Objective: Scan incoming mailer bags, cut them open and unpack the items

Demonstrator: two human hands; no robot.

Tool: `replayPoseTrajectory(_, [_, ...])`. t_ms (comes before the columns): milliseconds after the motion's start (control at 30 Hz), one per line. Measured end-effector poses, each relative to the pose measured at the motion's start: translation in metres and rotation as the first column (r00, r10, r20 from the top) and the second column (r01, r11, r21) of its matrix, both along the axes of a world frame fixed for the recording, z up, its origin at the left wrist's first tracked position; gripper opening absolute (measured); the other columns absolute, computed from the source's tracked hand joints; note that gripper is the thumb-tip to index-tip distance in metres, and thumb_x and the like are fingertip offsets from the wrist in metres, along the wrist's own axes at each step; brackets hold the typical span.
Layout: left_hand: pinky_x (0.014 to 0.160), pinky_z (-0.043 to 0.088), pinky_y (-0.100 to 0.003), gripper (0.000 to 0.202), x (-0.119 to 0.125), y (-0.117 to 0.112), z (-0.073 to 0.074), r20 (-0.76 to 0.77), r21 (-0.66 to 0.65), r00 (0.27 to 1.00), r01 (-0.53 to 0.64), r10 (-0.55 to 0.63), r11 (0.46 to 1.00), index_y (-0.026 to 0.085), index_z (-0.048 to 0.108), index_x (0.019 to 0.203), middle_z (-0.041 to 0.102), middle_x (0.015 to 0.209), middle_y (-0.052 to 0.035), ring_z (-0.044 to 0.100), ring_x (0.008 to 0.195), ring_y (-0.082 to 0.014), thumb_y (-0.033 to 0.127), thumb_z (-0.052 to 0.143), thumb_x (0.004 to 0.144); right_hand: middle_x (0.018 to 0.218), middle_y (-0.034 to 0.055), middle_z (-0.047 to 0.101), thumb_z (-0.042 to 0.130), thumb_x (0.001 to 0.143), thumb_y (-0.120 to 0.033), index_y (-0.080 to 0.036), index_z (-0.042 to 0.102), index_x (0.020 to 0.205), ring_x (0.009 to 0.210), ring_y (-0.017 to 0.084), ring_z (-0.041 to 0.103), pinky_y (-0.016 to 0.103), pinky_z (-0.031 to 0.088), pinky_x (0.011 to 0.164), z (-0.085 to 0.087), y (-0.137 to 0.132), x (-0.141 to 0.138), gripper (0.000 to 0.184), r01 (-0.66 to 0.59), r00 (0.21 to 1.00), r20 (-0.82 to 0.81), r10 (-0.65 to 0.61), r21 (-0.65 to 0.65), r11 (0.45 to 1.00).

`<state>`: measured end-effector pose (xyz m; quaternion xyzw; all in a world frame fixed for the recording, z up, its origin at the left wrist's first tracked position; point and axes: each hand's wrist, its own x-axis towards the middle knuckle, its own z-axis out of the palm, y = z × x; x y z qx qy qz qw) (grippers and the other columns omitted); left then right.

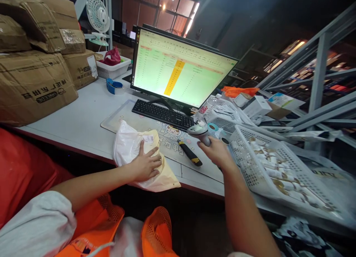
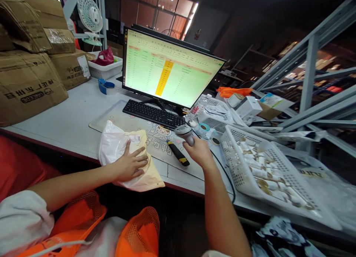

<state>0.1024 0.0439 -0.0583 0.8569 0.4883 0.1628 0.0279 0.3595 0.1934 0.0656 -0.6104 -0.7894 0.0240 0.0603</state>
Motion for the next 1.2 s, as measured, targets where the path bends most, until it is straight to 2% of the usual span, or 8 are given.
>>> replayPoseTrajectory(133, [0.104,-0.022,-0.084,0.036,0.0,0.0,-0.003,-0.008,0.006,1.0,-0.003,0.003,1.0,0.025,0.064,0.128,0.062,0.142,-0.0094,0.028,0.152,-0.0383,0.044,0.05,0.102,0.075,0.002,0.069,0.063,0.085,-0.041,-0.022,0.069,0.09,0.068,0.019,0.061,0.027,0.038,0.061,0.043,-0.043,-0.031,0.02,-0.431,0.902,-0.086,0.422,-0.156,0.889])
replayPoseTrajectory(267, [0.109,-0.016,-0.084,0.04,0.001,-0.001,-0.002,-0.024,0.017,1.0,-0.014,0.014,1.0,0.025,0.062,0.134,0.061,0.143,-0.0108,0.034,0.149,-0.0388,0.045,0.05,0.102,0.077,0.0033,0.069,0.066,0.086,-0.033,-0.021,0.066,0.087,0.066,0.017,0.058,0.027,0.029,0.058,0.046,-0.06,-0.059,0.012,-0.563,0.81,0.078,0.582,-0.177,0.807])
replayPoseTrajectory(533, [0.106,-0.015,-0.087,0.04,0.003,-0.007,0.008,0.038,-0.042,0.999,0.001,0.001,0.999,0.026,0.06,0.135,0.059,0.146,-0.01,0.028,0.152,-0.0407,0.046,0.052,0.101,0.084,0.0052,0.072,0.064,0.088,-0.032,-0.02,0.068,0.093,0.072,0.019,0.062,0.028,0.036,0.064,0.028,-0.039,-0.049,0.013,-0.569,0.821,-0.037,0.57,-0.125,0.813])
replayPoseTrajectory(633, [0.118,0.005,-0.079,0.045,-0.002,-0.002,0.024,0.113,0.0,0.993,-0.035,0.034,0.999,0.028,0.06,0.135,0.055,0.151,-0.0084,0.037,0.148,-0.0366,0.053,0.056,0.098,0.084,0.0049,0.072,0.065,0.087,-0.03,-0.019,0.069,0.093,0.073,0.019,0.063,0.028,0.039,0.065,0.024,-0.035,-0.039,0.013,-0.56,0.828,-0.11,0.55,-0.122,0.82])
replayPoseTrajectory(767, [0.113,0.04,-0.05,0.057,-0.024,0.028,0.057,0.199,0.074,0.892,-0.426,0.405,0.902,0.013,0.061,0.135,0.06,0.142,-0.0186,0.053,0.132,-0.0333,0.056,0.05,0.099,0.082,0.0044,0.071,0.065,0.087,-0.03,-0.02,0.068,0.092,0.071,0.019,0.061,0.028,0.037,0.063,0.024,-0.037,-0.034,0.012,-0.552,0.832,-0.12,0.542,-0.08,0.83])
replayPoseTrajectory(867, [0.099,0.045,-0.052,0.066,-0.051,0.061,0.072,0.042,-0.071,0.767,-0.637,0.64,0.768,0.003,0.068,0.12,0.067,0.121,-0.0287,0.059,0.119,-0.0433,0.062,0.055,0.094,0.08,0.004,0.07,0.065,0.087,-0.029,-0.02,0.067,0.09,0.07,0.019,0.06,0.028,0.035,0.062,0.025,-0.045,-0.038,0.01,-0.551,0.831,-0.103,0.546,-0.027,0.834])
replayPoseTrajectory(1000, [0.077,0.047,-0.037,0.041,-0.082,0.083,0.072,-0.027,-0.335,0.848,-0.507,0.53,0.794,0.013,0.075,0.091,0.075,0.097,-0.0181,0.069,0.091,-0.0334,0.052,0.061,0.091,0.081,0.004,0.071,0.065,0.086,-0.028,-0.021,0.066,0.089,0.069,0.018,0.059,0.027,0.033,0.062,0.026,-0.058,-0.043,0.008,-0.57,0.821,-0.08,0.566,-0.046,0.82])
replayPoseTrajectory(1200, [0.068,0.038,-0.028,0.035,-0.091,0.074,0.085,0.106,-0.282,0.921,-0.333,0.374,0.9,0.015,0.07,0.088,0.075,0.094,-0.0096,0.064,0.082,-0.0211,0.039,0.048,0.099,0.081,0.0036,0.07,0.064,0.086,-0.028,-0.02,0.067,0.093,0.07,0.017,0.059,0.027,0.036,0.064,0.035,-0.066,-0.037,0.011,-0.596,0.803,-0.078,0.591,-0.082,0.799])
